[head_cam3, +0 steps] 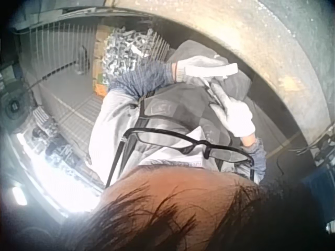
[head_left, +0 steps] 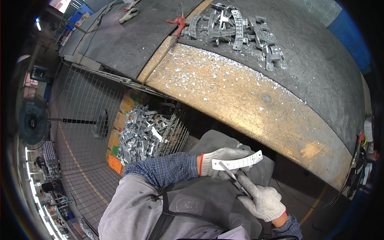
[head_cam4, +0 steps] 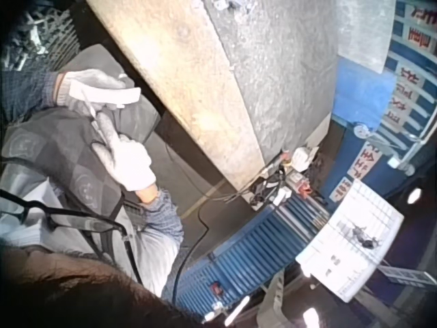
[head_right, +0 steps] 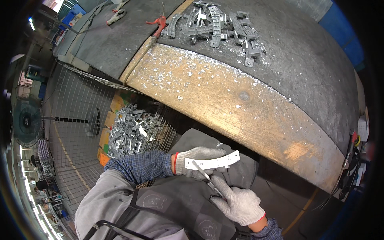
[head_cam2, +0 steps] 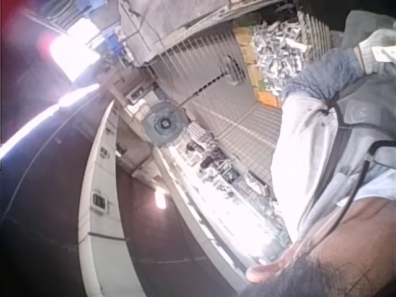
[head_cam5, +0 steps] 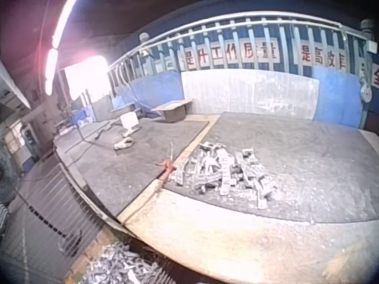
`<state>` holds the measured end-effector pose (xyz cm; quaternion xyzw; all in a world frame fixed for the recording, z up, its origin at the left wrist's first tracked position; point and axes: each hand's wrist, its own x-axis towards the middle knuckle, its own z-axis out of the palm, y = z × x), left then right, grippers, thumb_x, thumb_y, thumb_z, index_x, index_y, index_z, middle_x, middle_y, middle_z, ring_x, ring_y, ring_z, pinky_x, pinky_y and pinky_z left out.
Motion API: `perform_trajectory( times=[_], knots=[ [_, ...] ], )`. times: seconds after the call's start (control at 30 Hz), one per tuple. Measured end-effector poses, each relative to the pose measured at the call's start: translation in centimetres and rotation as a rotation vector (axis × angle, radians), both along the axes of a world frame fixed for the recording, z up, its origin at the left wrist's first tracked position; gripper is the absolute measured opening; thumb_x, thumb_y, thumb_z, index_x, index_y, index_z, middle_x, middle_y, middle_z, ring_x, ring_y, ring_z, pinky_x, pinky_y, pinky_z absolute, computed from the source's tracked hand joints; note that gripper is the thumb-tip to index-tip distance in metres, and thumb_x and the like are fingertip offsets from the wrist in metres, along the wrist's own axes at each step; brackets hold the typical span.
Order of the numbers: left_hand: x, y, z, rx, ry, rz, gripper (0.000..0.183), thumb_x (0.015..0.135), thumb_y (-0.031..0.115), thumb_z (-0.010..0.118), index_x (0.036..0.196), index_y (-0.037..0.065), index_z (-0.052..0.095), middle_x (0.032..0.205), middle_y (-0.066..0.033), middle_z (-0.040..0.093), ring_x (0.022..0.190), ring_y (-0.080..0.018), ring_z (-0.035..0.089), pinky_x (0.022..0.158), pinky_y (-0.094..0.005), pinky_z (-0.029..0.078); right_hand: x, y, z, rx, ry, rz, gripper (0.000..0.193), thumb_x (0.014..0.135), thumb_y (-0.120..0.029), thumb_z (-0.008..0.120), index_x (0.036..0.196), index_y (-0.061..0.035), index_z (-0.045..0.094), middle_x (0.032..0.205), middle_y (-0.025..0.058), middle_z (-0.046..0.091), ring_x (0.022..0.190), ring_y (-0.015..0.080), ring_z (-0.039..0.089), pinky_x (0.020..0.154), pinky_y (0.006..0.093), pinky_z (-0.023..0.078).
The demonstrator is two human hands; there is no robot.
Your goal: The person deburrs metal parts by filing and scraping their edges with a handheld pneumatic tool, turning the parts over to work on different sides.
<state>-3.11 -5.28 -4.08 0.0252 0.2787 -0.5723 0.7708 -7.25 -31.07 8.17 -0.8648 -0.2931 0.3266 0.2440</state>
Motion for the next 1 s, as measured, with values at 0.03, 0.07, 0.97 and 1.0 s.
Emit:
perform_trajectory(
  times=[0.03,0.07,0.97,1.0],
  knots=[
    [-0.7,-0.5,-1.3,-0.038,-0.037,0.111,0.05,0.122,0.041,0.042,0.152,0.004,0.056,0.1,-0.0172,0.078,0.059,-0.0174,0.075,0.037,-0.0245,0.057,0.1,0.2,0.1,0.0,0.02,-0.012,0.071,0.098,-0.048,0.079,0.161,-0.0239,0.057,0.078,0.0151,0.073,0.066,0.0386,0.074,0.058,0.0502,0.06],
    [-1.0,-0.5,-1.5,-0.038,-0.037,0.113,0.05,0.122,0.041,0.042,0.152,0.004,0.056,0.1,-0.0172,0.078,0.059,-0.0174,0.075,0.037,-0.0245,0.057,0.2,0.4,0.1,0.0,0.04,-0.024,0.072,0.099,-0.048,0.078,0.162,-0.0233,0.056,0.078,0.0148,0.074,0.066,0.038,0.075,0.058,0.0498,0.06],
    [0.3,-0.1,-1.3,0.43,-0.667,-0.337,0.039,0.111,0.038,0.071,0.122,0.002,0.079,0.11,-0.0007,0.079,0.096,-0.0055,0.071,0.082,-0.0247,0.06,1.0,-0.7,3.8,-0.213,-0.286,0.205,0.061,0.099,-0.062,0.072,0.153,-0.0359,0.066,0.068,0.0128,0.064,0.05,0.0319,0.067,0.047,0.048,0.055],
    [0.4,0.0,-1.0,0.433,-0.667,-0.346,0.04,0.111,0.039,0.072,0.121,0.001,0.079,0.11,-0.0004,0.079,0.097,-0.0048,0.071,0.082,-0.0244,0.059,1.0,-0.8,3.4,-0.213,-0.288,0.203,0.061,0.099,-0.062,0.072,0.153,-0.0359,0.066,0.068,0.0128,0.064,0.05,0.0319,0.067,0.047,0.048,0.055]
  ],
)
